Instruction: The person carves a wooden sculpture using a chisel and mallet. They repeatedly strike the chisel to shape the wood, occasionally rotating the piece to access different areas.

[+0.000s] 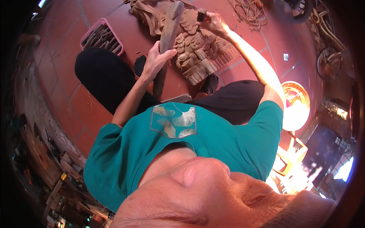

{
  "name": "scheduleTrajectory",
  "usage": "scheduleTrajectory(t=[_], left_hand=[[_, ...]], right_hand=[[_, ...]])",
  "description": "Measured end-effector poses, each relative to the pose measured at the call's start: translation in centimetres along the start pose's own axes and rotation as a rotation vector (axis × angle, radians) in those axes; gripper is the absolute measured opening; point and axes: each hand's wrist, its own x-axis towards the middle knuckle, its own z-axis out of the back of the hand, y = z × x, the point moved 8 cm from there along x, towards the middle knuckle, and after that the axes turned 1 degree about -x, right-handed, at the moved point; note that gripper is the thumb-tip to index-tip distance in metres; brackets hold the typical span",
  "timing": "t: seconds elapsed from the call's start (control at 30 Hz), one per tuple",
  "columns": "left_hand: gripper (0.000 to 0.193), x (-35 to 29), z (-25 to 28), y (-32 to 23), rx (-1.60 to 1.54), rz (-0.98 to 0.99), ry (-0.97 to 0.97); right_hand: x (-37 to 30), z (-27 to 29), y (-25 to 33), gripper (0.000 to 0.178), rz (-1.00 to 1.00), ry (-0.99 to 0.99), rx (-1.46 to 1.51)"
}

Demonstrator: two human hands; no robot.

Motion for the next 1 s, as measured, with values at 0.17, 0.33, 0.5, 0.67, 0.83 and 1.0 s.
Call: scheduleTrajectory(t=[0.17,0.33,0.5,0.67,0.83,1.0], left_hand=[[0.045,0.0,0.8,1.0,0.037,-0.083,-0.058],[0.046,0.1,-0.2,0.4,0.038,-0.142,-0.043],[0.053,-1.7,-0.3,-0.6,0.041,-0.114,-0.084],[0.056,-3.5,-2.8,-1.4,-0.189,-0.092,0.036],[0.062,-4.6,-3.5,-1.1,-0.075,-0.106,0.015],[0.062,-4.9,-3.1,-0.5,-0.024,-0.08,-0.003]], right_hand=[[0.0,-0.5,2.3,0.029,0.277,-0.067,-0.062],[-1.4,3.6,-2.8,0.018,0.033,-0.163,-0.139],[-0.4,7.8,-1.7,0.031,0.06,-0.236,0.018],[0.6,4.2,-2.3,0.027,0.0,-0.155,0.112],[1.7,1.8,-2.5,0.027,-0.029,-0.084,0.238],[1.8,1.1,-1.9,0.026,-0.166,-0.044,0.379]])
